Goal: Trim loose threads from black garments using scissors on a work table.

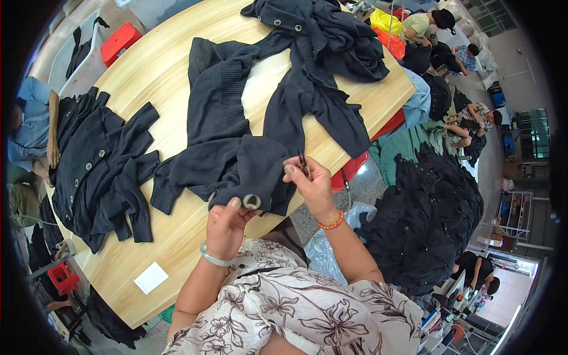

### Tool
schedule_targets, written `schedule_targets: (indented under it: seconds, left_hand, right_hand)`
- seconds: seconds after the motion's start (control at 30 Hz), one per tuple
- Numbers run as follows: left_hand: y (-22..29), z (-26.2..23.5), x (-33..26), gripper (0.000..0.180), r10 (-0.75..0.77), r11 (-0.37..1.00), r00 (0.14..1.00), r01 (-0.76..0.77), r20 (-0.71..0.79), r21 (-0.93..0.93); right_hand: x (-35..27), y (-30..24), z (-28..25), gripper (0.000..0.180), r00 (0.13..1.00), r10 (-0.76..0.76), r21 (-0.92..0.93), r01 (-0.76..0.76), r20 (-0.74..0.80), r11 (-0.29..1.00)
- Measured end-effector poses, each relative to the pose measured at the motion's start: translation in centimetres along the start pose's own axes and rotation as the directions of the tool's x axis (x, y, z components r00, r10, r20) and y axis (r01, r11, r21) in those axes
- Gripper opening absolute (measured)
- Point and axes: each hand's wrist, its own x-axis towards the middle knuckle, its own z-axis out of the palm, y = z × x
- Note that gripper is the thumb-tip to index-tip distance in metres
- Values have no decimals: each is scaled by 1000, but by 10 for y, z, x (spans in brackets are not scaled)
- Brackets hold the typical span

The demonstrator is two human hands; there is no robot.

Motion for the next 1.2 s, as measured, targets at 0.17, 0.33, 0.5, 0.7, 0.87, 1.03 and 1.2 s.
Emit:
schedule_targets:
  seconds: [0.17, 0.33, 0.5, 0.7, 0.87, 1.03, 1.2]
  left_hand:
    - [9, -21, 12, 25, -35, 908, 999, 46, 34, -417]
    - [1, -33, 17, 31, -9, 957, 1000, 3, -18, -289]
    - [-7, -27, 3, 25, -59, 989, 997, 66, -52, 134]
    - [6, -10, 6, 25, -159, 972, 987, 152, 27, 178]
    - [5, -6, 7, 21, -235, 972, 970, 236, 65, -4]
    - [8, -5, 7, 19, -170, 969, 981, 183, 89, -166]
    - [9, -2, 7, 18, -135, 970, 987, 149, 86, -191]
  right_hand:
    - [-22, 1, 18, 51, 924, 143, -74, -124, 355, 989]
    - [-15, 26, 36, 32, 938, -34, -216, 114, 344, 970]
    - [-6, -2, 29, 27, 906, 47, -271, 76, 421, 960]
    - [0, -10, 21, 20, 888, 86, -73, -60, 452, 996]
    - [2, -13, 27, 21, 986, -12, 5, 11, 165, 1000]
    - [-11, -20, 8, 11, 982, -157, -286, 180, 101, 941]
    - [-31, -29, 24, 33, 899, -373, -374, 436, 231, 819]
